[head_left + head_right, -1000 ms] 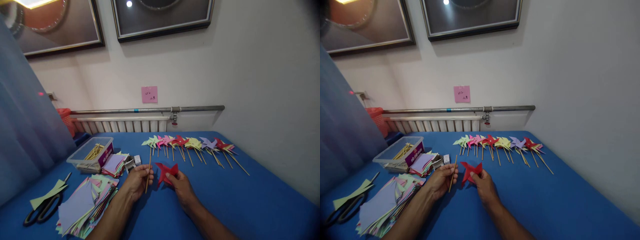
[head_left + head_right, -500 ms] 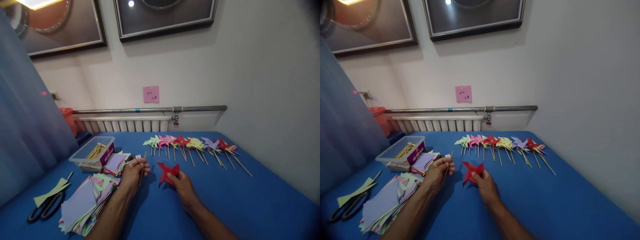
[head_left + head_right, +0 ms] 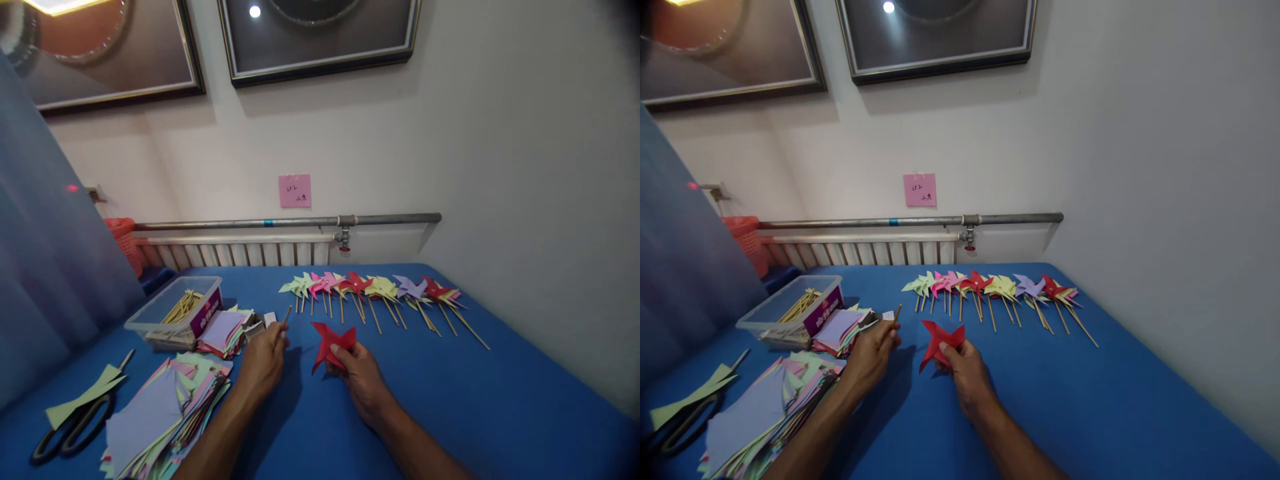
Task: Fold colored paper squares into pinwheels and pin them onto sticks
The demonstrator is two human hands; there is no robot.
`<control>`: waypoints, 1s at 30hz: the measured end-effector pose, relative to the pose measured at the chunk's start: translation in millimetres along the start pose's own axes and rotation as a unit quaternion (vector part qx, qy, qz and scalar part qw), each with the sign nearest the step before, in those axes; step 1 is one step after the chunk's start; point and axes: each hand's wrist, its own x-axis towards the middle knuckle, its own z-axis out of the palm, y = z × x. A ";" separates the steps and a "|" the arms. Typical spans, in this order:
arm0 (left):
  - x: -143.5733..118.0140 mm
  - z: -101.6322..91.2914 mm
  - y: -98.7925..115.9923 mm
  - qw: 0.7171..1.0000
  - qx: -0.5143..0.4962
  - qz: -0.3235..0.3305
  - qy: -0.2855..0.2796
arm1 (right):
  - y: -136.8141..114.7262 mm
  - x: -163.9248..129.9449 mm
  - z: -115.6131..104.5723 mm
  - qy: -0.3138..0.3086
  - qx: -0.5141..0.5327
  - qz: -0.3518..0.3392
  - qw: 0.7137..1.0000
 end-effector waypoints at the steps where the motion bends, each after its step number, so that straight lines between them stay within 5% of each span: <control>1: -1.5 2.2 2.6 0.999 0.003 -0.013 -0.033 | 0.6 0.3 0.3 0.001 -0.001 -0.001 1.000; 10: -10.1 13.6 21.6 0.986 0.081 0.023 -0.147 | 6.1 3.6 -3.5 -0.005 -0.014 -0.012 1.000; 30: -18.3 26.3 28.1 0.992 0.006 -0.014 -0.128 | 7.4 2.3 -2.0 -0.012 -0.031 -0.009 0.999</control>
